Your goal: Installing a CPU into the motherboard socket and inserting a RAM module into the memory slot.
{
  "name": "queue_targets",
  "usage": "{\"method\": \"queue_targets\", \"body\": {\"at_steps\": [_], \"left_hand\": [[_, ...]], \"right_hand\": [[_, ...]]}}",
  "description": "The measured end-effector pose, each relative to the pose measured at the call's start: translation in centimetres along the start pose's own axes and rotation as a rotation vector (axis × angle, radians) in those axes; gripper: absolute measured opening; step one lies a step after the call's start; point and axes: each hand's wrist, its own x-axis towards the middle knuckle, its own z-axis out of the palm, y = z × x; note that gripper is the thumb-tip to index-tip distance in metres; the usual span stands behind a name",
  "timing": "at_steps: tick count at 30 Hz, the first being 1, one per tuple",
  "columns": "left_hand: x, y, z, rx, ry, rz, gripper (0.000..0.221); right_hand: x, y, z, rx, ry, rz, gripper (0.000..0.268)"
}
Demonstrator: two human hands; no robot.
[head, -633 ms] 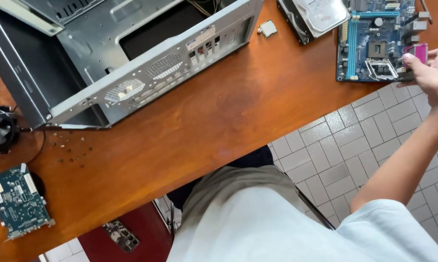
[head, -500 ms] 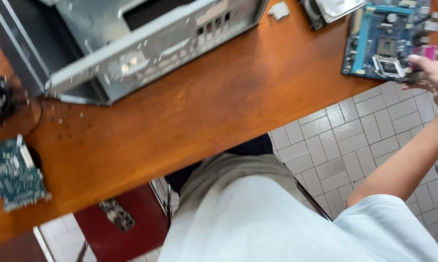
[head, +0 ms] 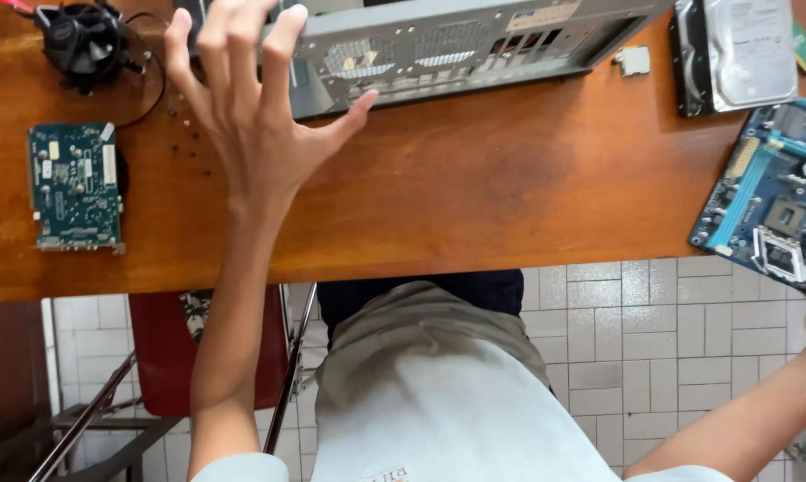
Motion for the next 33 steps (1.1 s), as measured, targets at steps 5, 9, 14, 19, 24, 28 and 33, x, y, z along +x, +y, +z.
{"method": "queue_targets", "body": {"at_steps": [5, 9, 14, 19, 24, 28, 33], "left_hand": [[0.8, -3.2, 2.3, 0.201, 0.126, 0.29, 0.069], [0.3, -4.6, 3.4, 0.188, 0.142, 0.31, 0.069], [0.5, -6.9, 4.5, 0.152, 0.108, 0.281, 0.078], [0.4, -7.4, 4.8, 0.049, 0.024, 0.208, 0.08], [0.4, -6.5, 4.6, 0.035, 0.043, 0.166, 0.076], [0.5, -5.7, 4.0, 0.016, 0.032, 0.128, 0.075], [-4.8, -3.6, 5.8, -0.049, -0.104, 0.021, 0.06]], "right_hand": [[-5.0, -6.6, 3.0, 0.088, -0.069, -0.102, 0.042], [-4.6, -5.2, 2.6, 0.171, 0.059, 0.075, 0.029], [-5.7, -3.5, -0.6, 0.027, 0.06, 0.121, 0.035], [-7.9, -4.7, -1.3, 0.168, -0.031, -0.038, 0.039], [-12.3, -11.3, 1.5, 0.108, -0.049, -0.077, 0.034], [-16.2, -20.1, 7.5, 0.079, -0.417, -0.263, 0.023], [-20.7, -32.8, 19.4, -0.09, -0.879, -0.245, 0.036]]}}
